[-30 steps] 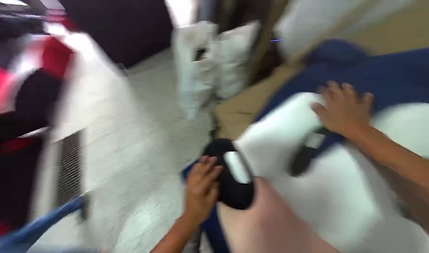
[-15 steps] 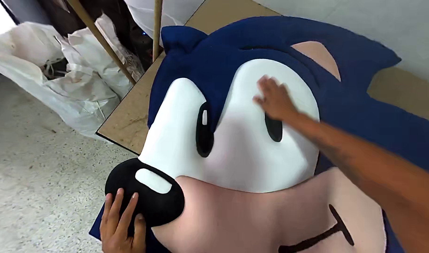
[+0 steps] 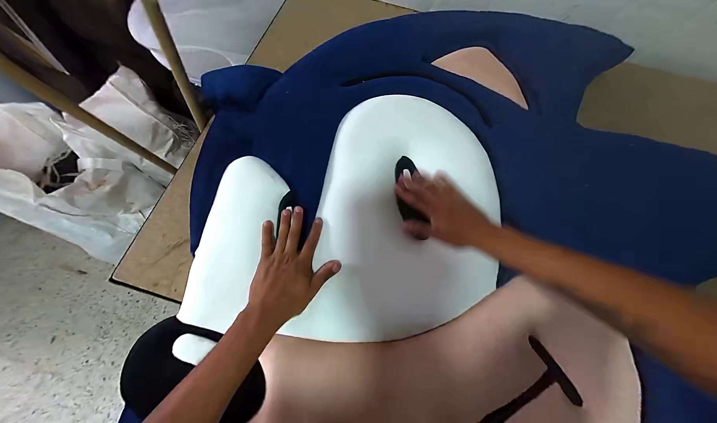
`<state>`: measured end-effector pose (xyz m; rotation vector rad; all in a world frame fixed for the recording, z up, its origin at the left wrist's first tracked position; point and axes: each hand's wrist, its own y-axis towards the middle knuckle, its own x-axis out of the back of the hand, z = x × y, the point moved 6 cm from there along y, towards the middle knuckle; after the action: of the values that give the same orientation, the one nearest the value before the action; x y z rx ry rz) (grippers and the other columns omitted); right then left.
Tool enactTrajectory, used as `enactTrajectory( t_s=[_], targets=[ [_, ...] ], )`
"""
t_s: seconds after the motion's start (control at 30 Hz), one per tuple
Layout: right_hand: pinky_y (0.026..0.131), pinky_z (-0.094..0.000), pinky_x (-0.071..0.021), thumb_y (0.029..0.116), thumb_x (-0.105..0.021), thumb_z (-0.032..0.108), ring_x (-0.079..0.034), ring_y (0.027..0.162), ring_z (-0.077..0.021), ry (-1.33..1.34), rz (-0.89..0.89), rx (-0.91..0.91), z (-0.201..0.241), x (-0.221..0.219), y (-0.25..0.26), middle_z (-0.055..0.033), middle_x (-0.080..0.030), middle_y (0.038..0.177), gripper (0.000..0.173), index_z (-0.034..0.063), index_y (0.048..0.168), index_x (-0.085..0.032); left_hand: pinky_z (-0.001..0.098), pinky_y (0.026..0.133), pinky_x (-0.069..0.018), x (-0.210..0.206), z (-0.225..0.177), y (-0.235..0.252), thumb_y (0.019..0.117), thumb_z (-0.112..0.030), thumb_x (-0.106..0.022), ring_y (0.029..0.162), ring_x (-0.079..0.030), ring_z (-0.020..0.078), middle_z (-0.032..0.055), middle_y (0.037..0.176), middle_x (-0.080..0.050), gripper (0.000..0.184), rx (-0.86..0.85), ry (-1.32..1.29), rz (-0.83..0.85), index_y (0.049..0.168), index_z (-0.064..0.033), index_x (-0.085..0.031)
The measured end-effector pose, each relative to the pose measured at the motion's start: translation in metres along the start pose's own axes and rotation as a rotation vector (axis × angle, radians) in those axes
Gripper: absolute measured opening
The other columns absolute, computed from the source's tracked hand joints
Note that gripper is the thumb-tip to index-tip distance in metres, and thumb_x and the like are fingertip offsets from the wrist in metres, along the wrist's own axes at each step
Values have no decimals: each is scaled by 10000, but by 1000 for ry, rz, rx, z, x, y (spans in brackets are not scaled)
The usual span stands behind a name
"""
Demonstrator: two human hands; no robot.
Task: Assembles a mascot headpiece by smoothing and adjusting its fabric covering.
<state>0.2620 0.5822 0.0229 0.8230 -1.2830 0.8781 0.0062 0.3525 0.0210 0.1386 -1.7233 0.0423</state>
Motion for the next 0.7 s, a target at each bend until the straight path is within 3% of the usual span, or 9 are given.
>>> enactTrajectory(
  t_s=[0.1, 0.17, 0.2, 0.27, 0.33, 0.37, 0.47, 0.57, 0.7],
  targets=[
    [1162, -782, -169, 950, -242, 820, -172, 1574, -365, -83, -42, -296, -147, 30, 39, -69, -200, 1717, 910, 227, 1639, -276, 584, 1293, -72, -5, -3, 16, 908, -854, -275, 1604, -11, 296, 88, 1741, -57, 944, 9, 10, 13, 1652, -273, -242],
    [1150, -790, -192, 989, -271, 754, -169, 1568, -397, -49, -161, -379, -158, 53, 29, -130, -188, 1711, 874, 156, 1625, -300, 563, 1296, -84, -6, -3, 16, 898, -860, -289, 1606, -11, 273, 68, 1743, -50, 944, 14, 18, 11, 1652, -296, -233],
    [1189, -742, -192, 1008, -316, 704, -166, 1574, -369, -11, -236, -324, -120, 63, 11, -130, -197, 1710, 836, 139, 1625, -308, 559, 1296, -82, -7, -3, 16, 894, -864, -285, 1606, -6, 269, 64, 1744, -41, 948, 17, 23, 15, 1654, -302, -221],
    [1263, -662, -144, 1002, -399, 655, -168, 1585, -293, 121, -286, -99, 5, 61, -49, -80, -262, 1698, 775, 173, 1608, -367, 569, 1293, -83, -10, -4, 17, 890, -867, -286, 1605, -20, 284, 81, 1741, -58, 960, 28, 25, 6, 1654, -289, -228],
    [1278, -647, -111, 938, -425, 768, -134, 1595, -245, 205, -123, 35, 99, 24, -116, -10, -235, 1712, 845, 277, 1621, -336, 586, 1288, -98, -10, -7, 20, 891, -858, -296, 1602, -55, 311, 109, 1734, -96, 961, 50, 16, -21, 1647, -265, -264],
    [1281, -628, -112, 921, -425, 791, -109, 1598, -220, 199, -39, 58, 108, 8, -133, 25, -192, 1723, 871, 314, 1634, -278, 597, 1283, -107, -11, -9, 23, 899, -844, -304, 1599, -70, 327, 127, 1729, -115, 955, 67, 4, -39, 1640, -242, -289],
    [1278, -585, -169, 925, -413, 793, -214, 1574, -214, 158, -95, 48, 21, 1, -114, 19, -305, 1685, 836, 272, 1579, -425, 614, 1278, -99, -16, -15, 25, 907, -828, -309, 1596, -78, 340, 142, 1725, -125, 948, 100, -7, -37, 1639, -225, -293],
    [1267, -629, -148, 968, -358, 753, -188, 1581, -265, 58, -130, 20, -121, 12, -41, -15, -257, 1704, 813, 262, 1616, -351, 604, 1280, -107, -17, -12, 30, 907, -826, -304, 1596, -85, 343, 144, 1725, -121, 945, 99, 10, -34, 1639, -228, -294],
    [1163, -803, -102, 959, -170, 809, -173, 1569, -393, -49, -95, -418, -269, 31, 63, -111, -224, 1705, 923, 187, 1628, -302, 611, 1277, -123, -15, -14, 28, 906, -831, -276, 1595, -92, 342, 136, 1726, -125, 948, 85, 21, -44, 1644, -235, -276]
  ],
)
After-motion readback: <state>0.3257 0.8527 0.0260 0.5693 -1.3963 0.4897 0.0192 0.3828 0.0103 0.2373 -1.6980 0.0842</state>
